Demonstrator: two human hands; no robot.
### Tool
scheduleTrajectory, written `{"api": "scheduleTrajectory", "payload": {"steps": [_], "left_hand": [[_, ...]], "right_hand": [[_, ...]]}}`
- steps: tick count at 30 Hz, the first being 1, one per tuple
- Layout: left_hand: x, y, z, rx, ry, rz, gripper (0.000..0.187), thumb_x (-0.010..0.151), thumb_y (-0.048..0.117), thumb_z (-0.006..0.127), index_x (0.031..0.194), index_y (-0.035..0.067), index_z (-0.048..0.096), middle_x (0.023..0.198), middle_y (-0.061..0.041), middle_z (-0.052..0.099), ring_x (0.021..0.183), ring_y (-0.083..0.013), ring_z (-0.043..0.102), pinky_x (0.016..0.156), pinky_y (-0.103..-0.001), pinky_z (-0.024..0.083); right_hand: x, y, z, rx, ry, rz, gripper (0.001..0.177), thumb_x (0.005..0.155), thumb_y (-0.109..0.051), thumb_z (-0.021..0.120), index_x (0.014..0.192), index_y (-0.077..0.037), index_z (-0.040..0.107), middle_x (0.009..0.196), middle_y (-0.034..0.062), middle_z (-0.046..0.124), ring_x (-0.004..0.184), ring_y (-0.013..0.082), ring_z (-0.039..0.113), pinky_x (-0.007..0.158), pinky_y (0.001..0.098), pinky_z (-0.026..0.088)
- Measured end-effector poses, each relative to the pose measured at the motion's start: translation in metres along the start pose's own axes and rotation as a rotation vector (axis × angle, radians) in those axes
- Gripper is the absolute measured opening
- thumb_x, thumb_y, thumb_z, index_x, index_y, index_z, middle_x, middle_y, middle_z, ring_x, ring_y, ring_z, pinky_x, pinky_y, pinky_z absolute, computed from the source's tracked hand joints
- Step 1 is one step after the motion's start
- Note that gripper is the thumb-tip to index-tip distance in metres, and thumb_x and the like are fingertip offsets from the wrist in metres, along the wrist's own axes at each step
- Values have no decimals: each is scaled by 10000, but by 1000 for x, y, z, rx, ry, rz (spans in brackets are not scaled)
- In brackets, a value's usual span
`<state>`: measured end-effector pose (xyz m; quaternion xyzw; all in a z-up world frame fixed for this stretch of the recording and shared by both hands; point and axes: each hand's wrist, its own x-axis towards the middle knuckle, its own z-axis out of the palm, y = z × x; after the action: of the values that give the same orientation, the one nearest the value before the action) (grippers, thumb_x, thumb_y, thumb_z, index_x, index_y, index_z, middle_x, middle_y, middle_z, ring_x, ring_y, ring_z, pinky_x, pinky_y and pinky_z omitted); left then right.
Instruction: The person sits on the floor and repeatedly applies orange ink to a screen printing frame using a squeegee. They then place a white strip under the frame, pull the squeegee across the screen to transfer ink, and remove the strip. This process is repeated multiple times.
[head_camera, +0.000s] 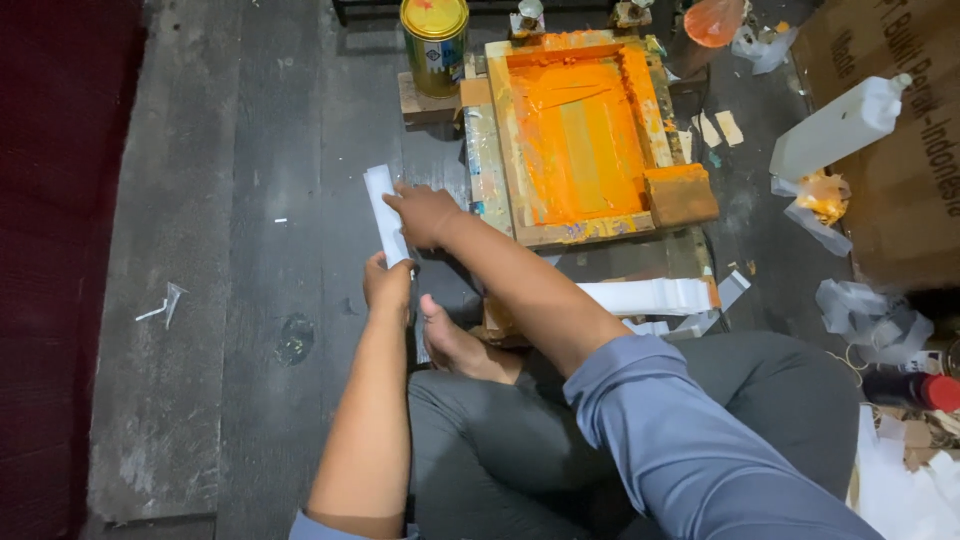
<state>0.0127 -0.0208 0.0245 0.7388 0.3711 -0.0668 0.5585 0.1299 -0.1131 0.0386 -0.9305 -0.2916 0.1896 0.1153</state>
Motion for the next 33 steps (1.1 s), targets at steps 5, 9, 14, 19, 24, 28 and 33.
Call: {"api": "scheduleTrajectory", "payload": {"steps": [5, 9, 14, 19, 24, 28, 33], "left_hand": [[8, -1, 2, 67, 16, 85, 679, 886, 203, 746, 1478, 5, 477, 1442, -296, 500, 1380, -487, 466, 1098, -608, 425], [13, -5, 4, 82, 1, 197, 701, 872, 258, 783, 1473, 44, 490, 1461, -296, 468, 1393, -487, 450, 1107, -574, 419], [-37, 36, -8, 20, -93, 276, 621, 923, 225, 716, 1468, 33, 488, 1507, -295, 443, 1387, -451, 471, 1105, -571, 431], [-79, 53, 3, 4, -108, 479, 493, 922, 174, 718, 1375, 33, 581, 1402, -280, 574, 1264, -459, 579, 1037, -547, 486], [-138, 61, 42, 2, -144, 722, 218, 912, 100, 718, 1127, 119, 746, 962, -128, 741, 1003, -328, 709, 937, -465, 521], [-149, 37, 61, 166, -183, 924, 213, 889, 159, 773, 1090, 228, 782, 905, -3, 744, 926, -225, 725, 864, -367, 550], [-135, 31, 61, 461, -272, 1132, 337, 928, 250, 743, 1261, 200, 729, 1171, -30, 715, 1182, -267, 638, 981, -436, 469]], "right_hand": [[-69, -11, -63, 179, 182, -52, 589, 986, -171, 613, 1551, -122, 453, 1603, 226, 412, 1429, 476, 448, 1134, 657, 387], [-144, 0, -94, 357, 406, -173, 545, 987, -178, 647, 1512, -122, 515, 1560, 205, 481, 1420, 451, 462, 1153, 593, 377], [-246, 53, -108, 387, 559, -277, 453, 959, -152, 700, 1396, -73, 613, 1414, 224, 598, 1319, 460, 543, 1103, 580, 426], [-345, 119, -107, 439, 696, -39, 339, 932, -72, 743, 1270, -77, 718, 1240, 182, 709, 1186, 401, 651, 1032, 545, 488], [-367, 166, -86, 463, 899, 150, 228, 864, -88, 852, 1049, -220, 828, 862, 6, 762, 812, 164, 689, 794, 294, 537], [-348, 152, -86, 423, 702, 101, 170, 870, -104, 823, 1027, -170, 826, 897, 92, 781, 902, 296, 731, 860, 408, 530], [-329, 145, -66, 218, 393, -27, 389, 730, -231, 885, 1081, -98, 783, 1011, 137, 751, 1015, 371, 678, 925, 463, 528]]}}
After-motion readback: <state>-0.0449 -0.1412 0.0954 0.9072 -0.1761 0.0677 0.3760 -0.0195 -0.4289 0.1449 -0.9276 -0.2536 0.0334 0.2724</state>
